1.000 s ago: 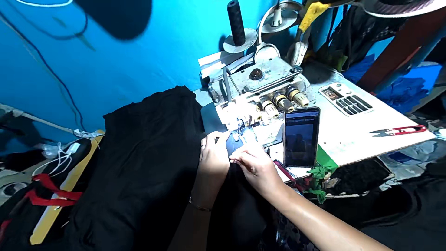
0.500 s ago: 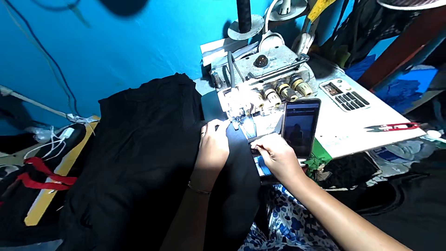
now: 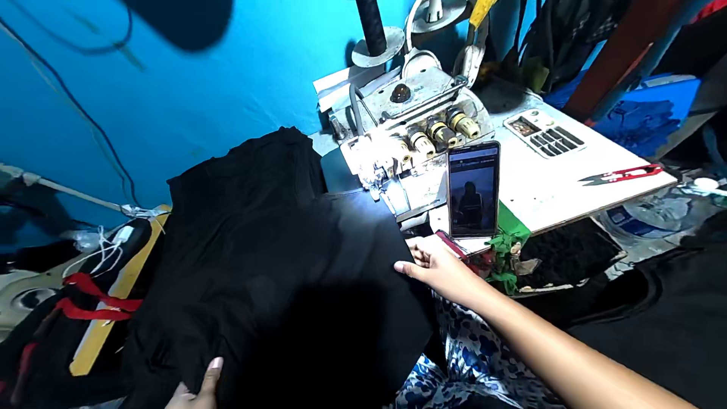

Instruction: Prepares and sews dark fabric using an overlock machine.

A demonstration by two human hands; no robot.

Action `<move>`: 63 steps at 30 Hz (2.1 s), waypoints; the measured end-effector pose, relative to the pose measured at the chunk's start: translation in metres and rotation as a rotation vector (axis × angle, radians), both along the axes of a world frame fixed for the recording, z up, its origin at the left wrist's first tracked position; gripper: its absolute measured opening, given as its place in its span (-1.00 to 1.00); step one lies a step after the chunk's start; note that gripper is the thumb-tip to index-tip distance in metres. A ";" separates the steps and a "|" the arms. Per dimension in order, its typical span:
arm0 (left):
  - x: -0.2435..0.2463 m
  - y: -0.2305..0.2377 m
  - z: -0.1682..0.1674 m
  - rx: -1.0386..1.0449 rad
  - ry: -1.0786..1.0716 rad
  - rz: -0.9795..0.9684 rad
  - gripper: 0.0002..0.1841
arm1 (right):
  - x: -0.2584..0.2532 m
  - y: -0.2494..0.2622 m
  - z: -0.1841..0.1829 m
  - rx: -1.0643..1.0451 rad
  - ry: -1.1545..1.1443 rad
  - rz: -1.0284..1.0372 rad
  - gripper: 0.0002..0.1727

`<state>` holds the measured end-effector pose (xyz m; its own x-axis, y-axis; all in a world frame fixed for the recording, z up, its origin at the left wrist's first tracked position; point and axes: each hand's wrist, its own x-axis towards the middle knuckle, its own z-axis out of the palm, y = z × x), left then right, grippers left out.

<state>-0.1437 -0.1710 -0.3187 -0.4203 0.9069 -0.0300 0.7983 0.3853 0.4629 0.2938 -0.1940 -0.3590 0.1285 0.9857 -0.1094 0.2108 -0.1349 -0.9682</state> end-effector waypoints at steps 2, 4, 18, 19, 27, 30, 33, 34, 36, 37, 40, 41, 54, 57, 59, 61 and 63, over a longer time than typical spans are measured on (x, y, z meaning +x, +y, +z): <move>-0.003 -0.007 0.011 0.194 -0.080 0.003 -0.41 | 0.004 -0.005 -0.005 -0.048 0.049 0.097 -0.82; -0.013 -0.007 0.016 0.310 -0.089 0.025 -0.40 | 0.006 -0.017 -0.014 -0.084 0.162 0.111 -0.88; 0.056 0.008 0.055 0.725 -0.061 -0.359 -0.47 | -0.005 -0.031 -0.038 -0.064 0.058 0.078 -0.76; 0.082 -0.010 0.041 0.775 -0.266 -0.464 -0.64 | -0.008 -0.041 -0.049 -0.109 0.038 0.102 -0.72; 0.231 -0.141 -0.154 -0.564 -1.424 -0.054 -0.42 | -0.012 -0.099 -0.120 -0.276 0.307 0.134 -0.65; 0.233 -0.145 -0.167 -0.366 -1.708 0.083 -0.31 | -0.015 -0.133 -0.106 -0.262 0.397 0.041 -0.38; 0.218 -0.163 -0.171 -0.154 -1.939 0.049 -0.47 | -0.018 -0.161 -0.105 -0.195 0.376 -0.037 -0.27; 0.214 -0.169 -0.168 -0.132 -1.945 0.055 -0.51 | -0.019 -0.167 -0.105 -0.182 0.370 -0.038 -0.31; 0.207 -0.178 -0.162 -0.119 -1.882 0.068 -0.57 | -0.017 -0.174 -0.108 -0.173 0.339 0.011 -0.52; 0.206 -0.179 -0.158 -0.101 -1.833 0.100 -0.63 | -0.015 -0.176 -0.109 -0.180 0.317 0.042 -0.65; 0.207 -0.178 -0.150 -0.029 -1.667 0.233 -0.82 | -0.013 -0.178 -0.108 -0.268 0.261 0.111 -0.89; 0.206 -0.176 -0.148 -0.024 -1.616 0.270 -0.82 | -0.013 -0.178 -0.108 -0.305 0.265 0.126 -0.92; 0.196 -0.172 -0.141 -0.056 -1.491 0.335 -0.88 | -0.008 -0.182 -0.108 -0.419 0.226 0.162 -0.84; 0.194 -0.173 -0.145 -0.062 -1.381 0.267 -0.86 | -0.010 -0.182 -0.106 -0.453 0.252 0.134 -0.85; 0.197 -0.170 -0.149 -0.060 -1.344 0.207 -0.87 | -0.013 -0.180 -0.104 -0.454 0.309 0.114 -0.83; 0.202 -0.156 -0.155 -0.077 -1.517 0.180 -0.80 | -0.012 -0.175 -0.108 -0.406 0.380 0.151 -0.70; 0.205 -0.147 -0.156 -0.102 -1.691 0.190 -0.75 | -0.010 -0.175 -0.109 -0.377 0.330 0.220 -0.84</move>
